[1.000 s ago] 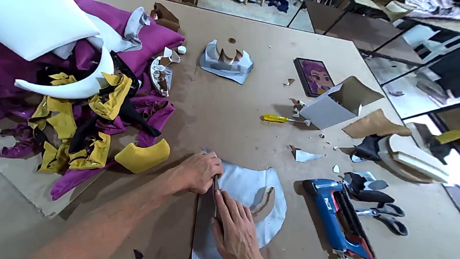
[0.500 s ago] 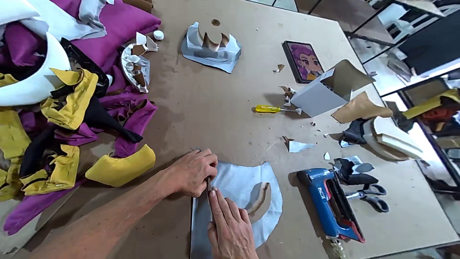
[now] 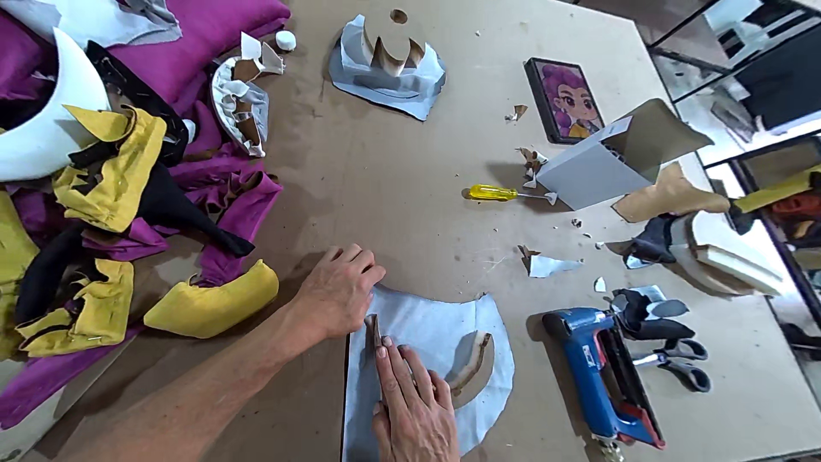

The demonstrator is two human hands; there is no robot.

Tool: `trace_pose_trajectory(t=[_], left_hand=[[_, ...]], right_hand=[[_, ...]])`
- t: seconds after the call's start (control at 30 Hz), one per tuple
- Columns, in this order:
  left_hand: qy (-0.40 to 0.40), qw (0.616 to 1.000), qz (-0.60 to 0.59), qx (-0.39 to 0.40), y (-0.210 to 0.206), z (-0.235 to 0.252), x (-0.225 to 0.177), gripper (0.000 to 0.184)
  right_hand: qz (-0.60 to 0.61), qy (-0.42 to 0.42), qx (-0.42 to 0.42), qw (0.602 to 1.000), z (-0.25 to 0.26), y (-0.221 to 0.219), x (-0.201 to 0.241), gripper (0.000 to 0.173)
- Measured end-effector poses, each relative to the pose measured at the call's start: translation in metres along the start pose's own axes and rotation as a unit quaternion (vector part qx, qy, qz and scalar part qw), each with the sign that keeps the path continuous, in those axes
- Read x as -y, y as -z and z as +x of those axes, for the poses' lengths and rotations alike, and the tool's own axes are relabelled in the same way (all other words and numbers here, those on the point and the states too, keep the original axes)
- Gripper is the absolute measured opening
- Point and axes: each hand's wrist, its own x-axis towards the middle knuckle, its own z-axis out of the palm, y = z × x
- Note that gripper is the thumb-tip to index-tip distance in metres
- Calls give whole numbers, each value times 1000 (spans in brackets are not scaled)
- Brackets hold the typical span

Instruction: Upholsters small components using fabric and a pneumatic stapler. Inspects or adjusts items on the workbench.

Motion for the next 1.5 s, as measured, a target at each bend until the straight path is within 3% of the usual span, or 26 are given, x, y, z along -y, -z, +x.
trace_pose_trajectory(t=[0.1, 0.2, 0.3, 0.37, 0.43, 0.53, 0.73, 0.87, 1.03, 1.13, 1.23, 1.3, 1.37, 1.43, 1.5], left_hand=[[23, 997, -49, 53, 15, 8, -7, 12], [74, 974, -184, 107, 32, 5, -13, 15], [126, 957, -215, 149, 36, 1, -20, 32], [166, 950, -236, 115, 30, -3, -24, 23], [185, 938, -293, 28, 18, -12, -24, 12], [136, 916, -371, -78, -2, -32, -29, 11], [7, 953, -234, -193, -42, -68, -43, 22], [32, 971, -103, -215, -51, -83, -68, 29], [55, 984, 30, -165, -64, -105, -95, 54], [78, 985, 62, -138, -60, -104, -110, 68], [99, 985, 67, -121, -55, -102, -123, 81], [121, 982, 70, -126, -56, -100, -129, 83], [143, 979, 71, -130, -58, -100, -134, 81], [155, 976, 68, -134, -61, -101, -136, 78], [159, 975, 63, -145, -65, -104, -137, 73]], right_hand=[[10, -4, -9, 1000, -1, -1, -1, 61], [24, -14, -22, 999, -2, -3, -1, 61], [28, -13, -30, 999, -1, -6, -1, 61], [22, -10, -41, 999, -2, -9, -1, 61], [20, -10, -47, 999, -2, -10, -2, 61], [27, -19, -52, 998, -2, -11, -1, 61], [45, -26, -77, 996, -1, -11, -1, 56], [49, -24, -99, 994, 0, -12, -2, 53], [73, -36, -122, 989, 1, -9, -3, 52], [197, 4, -161, 967, -4, -8, -11, 50], [409, 23, -91, 907, -13, 26, -34, 60], [372, -52, -115, 919, -33, 56, -70, 57], [160, -168, -168, 958, -59, 73, -128, 59], [24, -304, -67, 950, -77, 78, -184, 78], [8, -373, 45, 927, -83, 74, -223, 92]])
